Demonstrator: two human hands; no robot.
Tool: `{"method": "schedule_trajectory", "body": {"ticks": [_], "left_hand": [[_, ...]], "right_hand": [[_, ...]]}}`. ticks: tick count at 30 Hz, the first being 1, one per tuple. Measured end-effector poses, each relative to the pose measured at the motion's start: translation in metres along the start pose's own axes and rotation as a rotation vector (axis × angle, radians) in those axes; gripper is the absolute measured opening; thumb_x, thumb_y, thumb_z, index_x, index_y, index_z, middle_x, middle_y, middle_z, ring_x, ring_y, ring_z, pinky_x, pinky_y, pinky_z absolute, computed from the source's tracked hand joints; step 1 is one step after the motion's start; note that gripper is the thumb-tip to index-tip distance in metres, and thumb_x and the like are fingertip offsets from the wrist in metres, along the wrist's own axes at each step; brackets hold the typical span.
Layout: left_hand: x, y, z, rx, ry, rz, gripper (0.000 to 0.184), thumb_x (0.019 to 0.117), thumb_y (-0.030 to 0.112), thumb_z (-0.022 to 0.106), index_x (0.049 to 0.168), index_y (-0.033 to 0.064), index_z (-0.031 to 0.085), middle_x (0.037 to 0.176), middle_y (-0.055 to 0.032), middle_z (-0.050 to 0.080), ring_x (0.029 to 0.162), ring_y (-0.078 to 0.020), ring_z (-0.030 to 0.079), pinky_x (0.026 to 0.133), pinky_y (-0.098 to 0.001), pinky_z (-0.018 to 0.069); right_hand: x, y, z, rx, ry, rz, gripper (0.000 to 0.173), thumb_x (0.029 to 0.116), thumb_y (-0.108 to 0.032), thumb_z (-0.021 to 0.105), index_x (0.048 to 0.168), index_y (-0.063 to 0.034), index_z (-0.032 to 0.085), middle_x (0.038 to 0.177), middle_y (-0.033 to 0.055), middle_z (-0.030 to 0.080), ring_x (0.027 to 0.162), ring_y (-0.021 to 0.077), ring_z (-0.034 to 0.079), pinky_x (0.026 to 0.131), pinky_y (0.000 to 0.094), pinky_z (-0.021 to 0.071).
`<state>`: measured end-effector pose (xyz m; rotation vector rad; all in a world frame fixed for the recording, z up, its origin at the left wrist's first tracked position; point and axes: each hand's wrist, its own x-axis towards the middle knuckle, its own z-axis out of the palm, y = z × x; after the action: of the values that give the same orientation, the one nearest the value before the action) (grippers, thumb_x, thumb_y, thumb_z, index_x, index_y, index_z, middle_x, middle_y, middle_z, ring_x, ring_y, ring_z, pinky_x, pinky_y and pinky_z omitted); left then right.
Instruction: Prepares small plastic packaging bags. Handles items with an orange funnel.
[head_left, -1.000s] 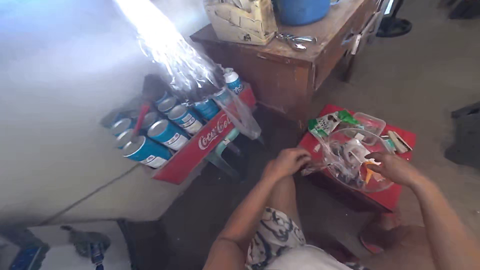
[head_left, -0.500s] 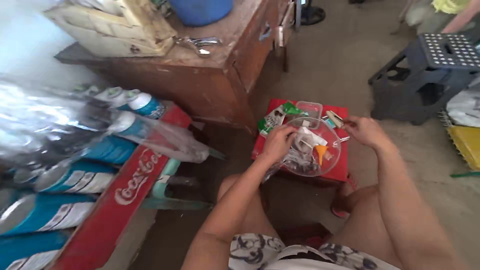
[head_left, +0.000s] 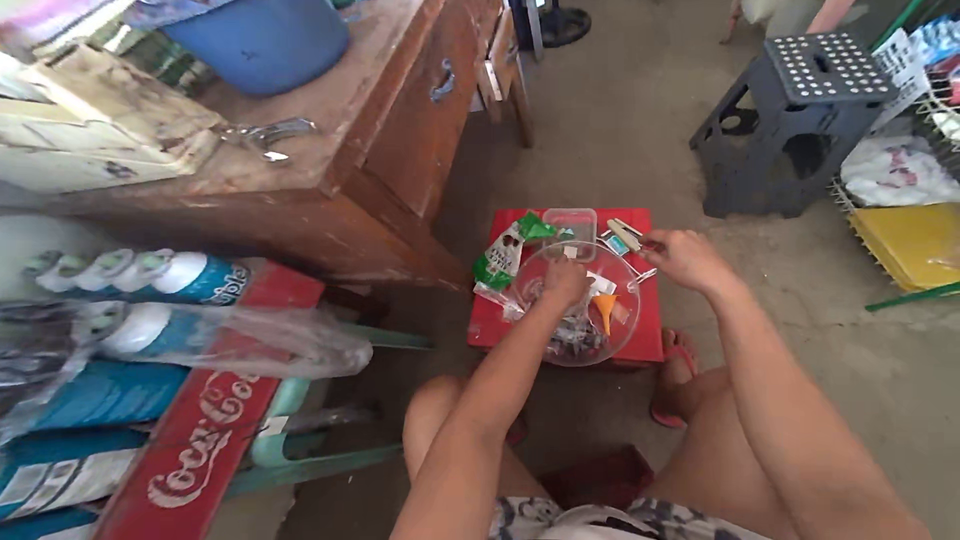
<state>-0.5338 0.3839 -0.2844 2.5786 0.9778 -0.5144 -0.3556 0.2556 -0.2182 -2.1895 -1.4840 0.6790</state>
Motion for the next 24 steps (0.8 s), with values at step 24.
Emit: {"method": "schedule_trajectory", "body": {"ticks": [24], "left_hand": [[-0.002,0.024,0.043,-0.057,0.126,0.506,0.023,0.0963,0.026,0.068,0.102,0.0053,0.078,0.127,-0.0177,0.065,0.124,-0.0371,0.054,0.107,-0.0563,0.0377]], "right_hand": [[-0.002,-0.003,0.002,0.012,-0.092,-0.059,0.027,0.102,-0.019,0.064,0.125,-0.0059,0.07,0.116,0.018,0.072,0.106,0.0368,0.069,0.096,0.0615,0.051]]}}
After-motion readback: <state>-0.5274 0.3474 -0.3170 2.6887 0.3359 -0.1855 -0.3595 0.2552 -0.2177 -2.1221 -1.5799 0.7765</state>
